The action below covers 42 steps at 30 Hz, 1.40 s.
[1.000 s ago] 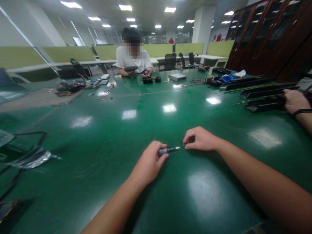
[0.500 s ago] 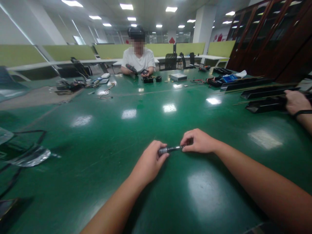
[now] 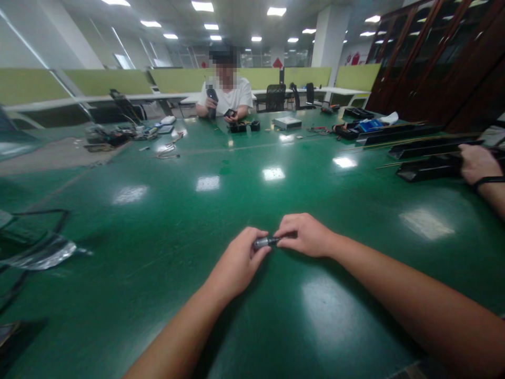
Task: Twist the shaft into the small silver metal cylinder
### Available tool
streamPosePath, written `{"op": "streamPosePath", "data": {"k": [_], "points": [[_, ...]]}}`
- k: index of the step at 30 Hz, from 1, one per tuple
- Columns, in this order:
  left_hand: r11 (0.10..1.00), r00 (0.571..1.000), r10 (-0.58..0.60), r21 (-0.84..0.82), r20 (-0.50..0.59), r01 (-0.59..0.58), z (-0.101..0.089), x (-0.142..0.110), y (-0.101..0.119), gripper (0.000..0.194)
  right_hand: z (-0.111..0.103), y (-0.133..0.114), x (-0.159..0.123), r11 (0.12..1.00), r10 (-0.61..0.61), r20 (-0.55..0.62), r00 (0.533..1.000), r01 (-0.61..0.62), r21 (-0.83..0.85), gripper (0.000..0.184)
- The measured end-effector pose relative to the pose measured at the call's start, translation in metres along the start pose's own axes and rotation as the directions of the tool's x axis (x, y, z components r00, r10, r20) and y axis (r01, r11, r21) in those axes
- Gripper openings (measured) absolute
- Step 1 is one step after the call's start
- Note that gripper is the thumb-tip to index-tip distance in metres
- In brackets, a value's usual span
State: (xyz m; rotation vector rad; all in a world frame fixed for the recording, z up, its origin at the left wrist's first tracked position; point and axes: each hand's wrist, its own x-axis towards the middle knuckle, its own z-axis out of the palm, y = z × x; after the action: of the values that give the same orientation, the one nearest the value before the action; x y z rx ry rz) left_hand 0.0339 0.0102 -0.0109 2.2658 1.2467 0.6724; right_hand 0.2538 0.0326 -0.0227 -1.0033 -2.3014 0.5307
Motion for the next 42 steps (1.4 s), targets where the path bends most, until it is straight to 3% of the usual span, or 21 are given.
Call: {"op": "streamPosePath", "data": {"k": [5, 10, 16, 24, 42], "points": [[1.0, 0.998, 0.025, 0.004, 0.055, -0.026, -0.001, -0.001, 0.003, 0.027, 0.014, -0.012, 0.004, 0.995, 0.09, -0.084, 0.992, -0.086, 0.044, 0.015], [1.0, 1.0, -0.018, 0.016, 0.008, 0.017, 0.002, -0.001, 0.001, 0.031, 0.013, -0.011, 0.004, 0.983, 0.146, -0.076, 0.986, -0.136, 0.124, 0.013], [0.999, 0.999, -0.038, 0.017, -0.007, 0.039, 0.002, 0.0, -0.004, 0.019, 0.011, -0.009, 0.003, 0.978, 0.092, -0.033, 0.995, -0.084, 0.193, 0.023], [1.0, 1.0, -0.006, 0.018, -0.001, 0.006, 0.001, 0.002, -0.004, 0.021, 0.013, -0.003, 0.006, 0.977, 0.035, -0.061, 0.998, -0.022, 0.211, 0.018], [1.0, 0.999, 0.002, 0.021, -0.054, -0.001, 0.007, 0.003, -0.004, 0.021, 0.015, -0.002, 0.005, 0.978, 0.086, -0.056, 0.995, -0.074, 0.197, 0.018]]}}
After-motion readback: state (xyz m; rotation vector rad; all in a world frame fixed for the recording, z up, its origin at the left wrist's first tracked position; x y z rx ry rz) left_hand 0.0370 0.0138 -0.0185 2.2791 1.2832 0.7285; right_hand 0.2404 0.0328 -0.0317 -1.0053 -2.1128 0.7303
